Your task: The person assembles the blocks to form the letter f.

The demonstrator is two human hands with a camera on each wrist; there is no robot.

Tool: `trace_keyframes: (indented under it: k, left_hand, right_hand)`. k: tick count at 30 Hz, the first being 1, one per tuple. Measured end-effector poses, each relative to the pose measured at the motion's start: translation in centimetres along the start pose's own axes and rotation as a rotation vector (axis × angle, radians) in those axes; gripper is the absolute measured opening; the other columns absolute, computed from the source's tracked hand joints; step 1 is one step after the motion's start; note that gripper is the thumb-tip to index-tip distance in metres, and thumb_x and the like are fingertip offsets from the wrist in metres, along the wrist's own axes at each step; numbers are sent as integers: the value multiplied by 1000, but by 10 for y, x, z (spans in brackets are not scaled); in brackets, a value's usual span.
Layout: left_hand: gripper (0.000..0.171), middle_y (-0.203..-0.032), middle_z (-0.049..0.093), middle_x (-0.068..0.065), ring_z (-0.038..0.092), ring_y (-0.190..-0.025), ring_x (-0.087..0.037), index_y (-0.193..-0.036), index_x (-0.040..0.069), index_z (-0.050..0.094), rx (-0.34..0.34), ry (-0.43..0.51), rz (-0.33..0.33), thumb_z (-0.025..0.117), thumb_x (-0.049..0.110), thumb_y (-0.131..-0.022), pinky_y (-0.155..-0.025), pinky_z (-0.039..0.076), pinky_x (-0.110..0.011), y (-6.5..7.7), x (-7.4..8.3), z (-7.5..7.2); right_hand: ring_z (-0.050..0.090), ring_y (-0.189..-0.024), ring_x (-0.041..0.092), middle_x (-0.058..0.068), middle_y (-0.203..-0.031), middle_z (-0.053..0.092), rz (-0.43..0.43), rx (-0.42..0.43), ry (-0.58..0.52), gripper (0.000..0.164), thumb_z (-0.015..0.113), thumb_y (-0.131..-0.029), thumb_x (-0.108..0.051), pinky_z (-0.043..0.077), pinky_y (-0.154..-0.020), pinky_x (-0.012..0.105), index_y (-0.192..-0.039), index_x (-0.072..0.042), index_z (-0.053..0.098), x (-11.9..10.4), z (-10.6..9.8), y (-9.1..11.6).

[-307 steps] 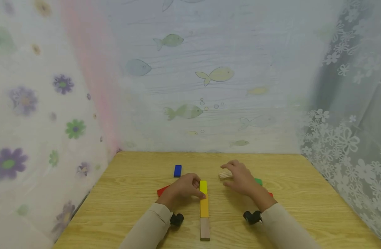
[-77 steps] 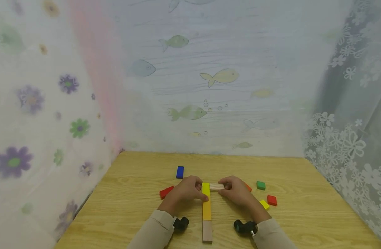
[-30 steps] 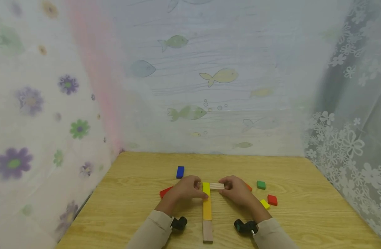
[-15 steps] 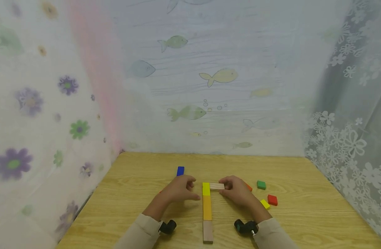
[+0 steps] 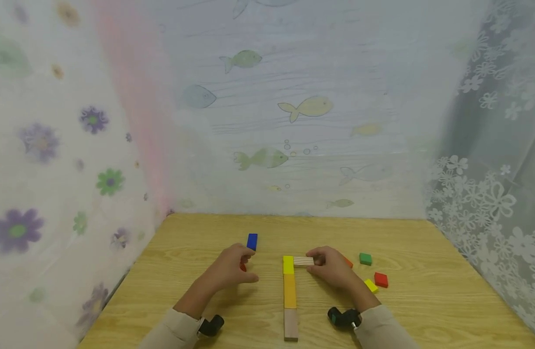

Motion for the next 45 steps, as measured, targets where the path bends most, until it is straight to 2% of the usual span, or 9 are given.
trace_keyframes:
  k: [6, 10, 16, 23, 31, 36, 45]
  left_hand:
    - [64, -129, 62, -12, 63, -115, -29, -135, 3, 66, 84, 2, -70, 91, 23, -80, -90, 59, -45, 12, -16, -14]
    - [63, -130, 62, -12, 64, -116, -29, -135, 5, 67, 116, 4, -127, 91, 24, -80, -90, 59, -45, 16, -23, -20]
    - [63, -127, 64, -12, 64, -114, -28, -134, 4, 67, 105, 22, -164, 91, 23, -80, -90, 58, -45, 15, -31, -23]
    - [64, -128, 66, -11, 64, -116, -28, -132, 2, 68, 101, 37, -233, 94, 21, -76, -95, 57, -46, 15, -40, -22]
    - [64, -126, 70, -11, 65, -117, -28, -129, 1, 69, 82, 41, -272, 95, 19, -74, -98, 55, -47, 17, -45, -20]
    - [61, -121, 71, -10, 67, -111, -26, -126, 1, 71, 70, 31, -282, 95, 18, -73, -95, 56, -46, 17, -47, -22]
    - [47, -101, 71, -5, 63, -91, -18, -115, 2, 74, 78, 59, -291, 94, 13, -73, -81, 57, -38, 19, -50, -22]
  right_hand:
    - [58, -90, 17, 6, -104, 67, 14, -8, -26, 35, 82, -89, -17, 51, -78, 30, -122, -10, 73, 1, 3, -1]
    - [58, -91, 18, 6, -104, 67, 17, -22, -46, 36, 82, -89, -18, 51, -79, 32, -124, -11, 72, 3, 3, -2]
    - [58, -92, 18, 5, -105, 67, 20, -26, -34, 37, 83, -89, -20, 51, -79, 33, -124, -12, 72, 6, -1, -2]
    - [58, -93, 17, 5, -107, 67, 28, -31, -33, 36, 82, -89, -21, 51, -80, 34, -124, -14, 73, 7, -4, -1]
    - [58, -92, 19, 6, -107, 67, 20, -43, -54, 37, 82, -90, -20, 51, -78, 32, -124, -12, 72, 6, -2, 0]
    - [57, -91, 19, 6, -105, 66, 11, -43, -59, 37, 82, -90, -21, 50, -77, 31, -124, -11, 72, 7, -1, -2]
    - [58, -91, 17, 5, -104, 67, 21, -38, -48, 37, 82, -90, -23, 51, -77, 31, -124, -13, 72, 11, -1, -1]
Point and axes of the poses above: each hand's wrist, its own y-axis away from the middle knuckle, its own z-axis out of the palm, x = y × z, the point moved 5 cm from there along -y, towards the middle knuckle
